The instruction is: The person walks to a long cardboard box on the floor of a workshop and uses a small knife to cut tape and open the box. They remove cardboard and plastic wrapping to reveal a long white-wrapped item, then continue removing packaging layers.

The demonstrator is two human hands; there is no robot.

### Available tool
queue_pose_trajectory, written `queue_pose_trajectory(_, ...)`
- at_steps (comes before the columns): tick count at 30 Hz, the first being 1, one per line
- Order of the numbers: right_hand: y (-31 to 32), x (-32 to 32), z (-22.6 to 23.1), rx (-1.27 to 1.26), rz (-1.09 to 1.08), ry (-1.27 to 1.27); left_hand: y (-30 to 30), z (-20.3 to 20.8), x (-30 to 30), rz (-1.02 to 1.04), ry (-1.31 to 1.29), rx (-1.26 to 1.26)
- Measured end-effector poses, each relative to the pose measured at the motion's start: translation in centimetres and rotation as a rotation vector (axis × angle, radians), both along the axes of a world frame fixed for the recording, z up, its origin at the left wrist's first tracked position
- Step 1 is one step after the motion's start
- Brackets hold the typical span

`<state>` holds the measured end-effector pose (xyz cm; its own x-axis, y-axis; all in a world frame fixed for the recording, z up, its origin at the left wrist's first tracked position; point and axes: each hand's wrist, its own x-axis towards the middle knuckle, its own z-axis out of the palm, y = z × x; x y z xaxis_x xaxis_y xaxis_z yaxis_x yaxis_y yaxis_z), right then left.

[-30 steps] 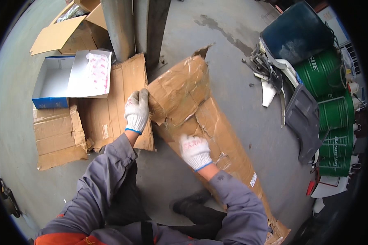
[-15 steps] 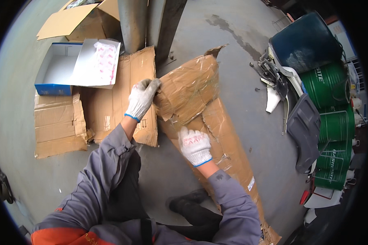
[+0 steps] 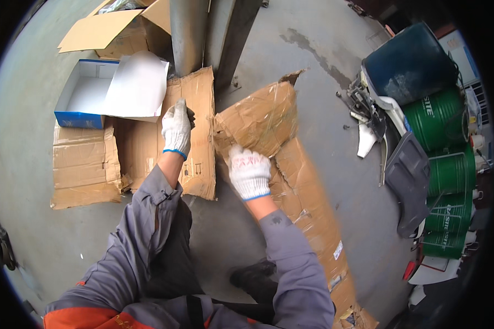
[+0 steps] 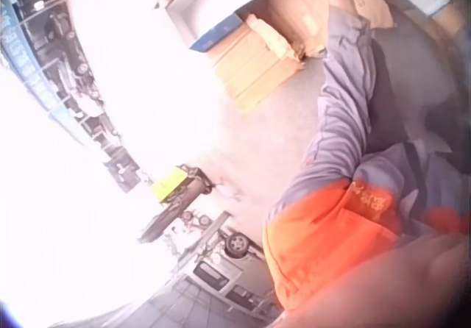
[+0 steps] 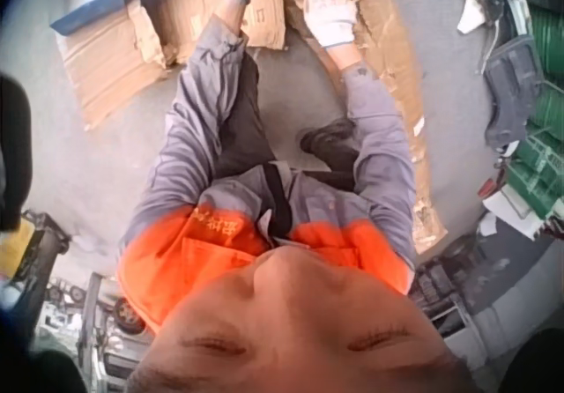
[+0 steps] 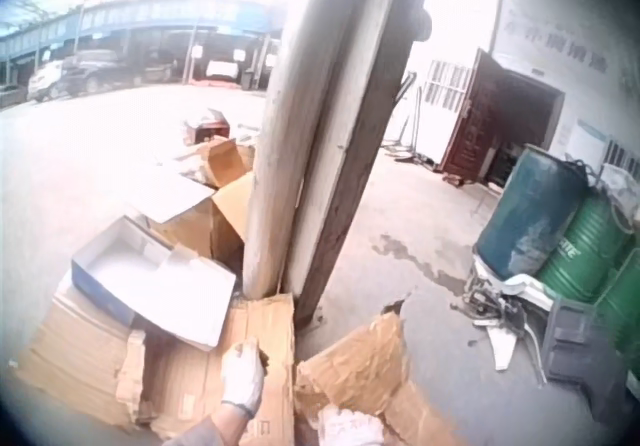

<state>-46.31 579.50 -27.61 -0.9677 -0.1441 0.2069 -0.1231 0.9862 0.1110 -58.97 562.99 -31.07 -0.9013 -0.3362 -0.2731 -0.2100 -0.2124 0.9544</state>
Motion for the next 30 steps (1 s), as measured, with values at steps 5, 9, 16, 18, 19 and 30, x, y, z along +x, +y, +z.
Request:
queue_pose_trajectory(5, 5.1, 5.4, -3.2, 0.069, 0.002, -0.138, -0.8, -1.1, -1.0, -0.009, -0.044, -0.012)
queue_pose_trajectory(9, -0.2, 2.6, 1.7, -0.111, 0.152, 0.052, -0.5, -1.6, -0.5, 0.043, -0.01, 0.055)
queue_pose_trajectory(16, 0.0, -1.6, 0.3, 0.016, 0.079, -0.014, 0.8, -1.4, -0.4, -0.011, -0.051, 0.059)
queue_pose_trajectory(18, 2.9, 1.1, -2.6, 0.053, 0.092, -0.136, 0.5, -1.4, 0.2, -0.033, -0.07, 0.05)
queue_pose_trajectory(19, 5.1, 3.5, -4.0, 0.029, 0.129, -0.038, 0.6, -1.3, 0.1, -0.059, -0.085, 0.048)
queue_pose_trajectory(30, 6.4, 0.6, -2.2, -1.821, -0.974, -0.019, 3.6, -1.5, 1.0, -0.538, 0.013, -0.043)
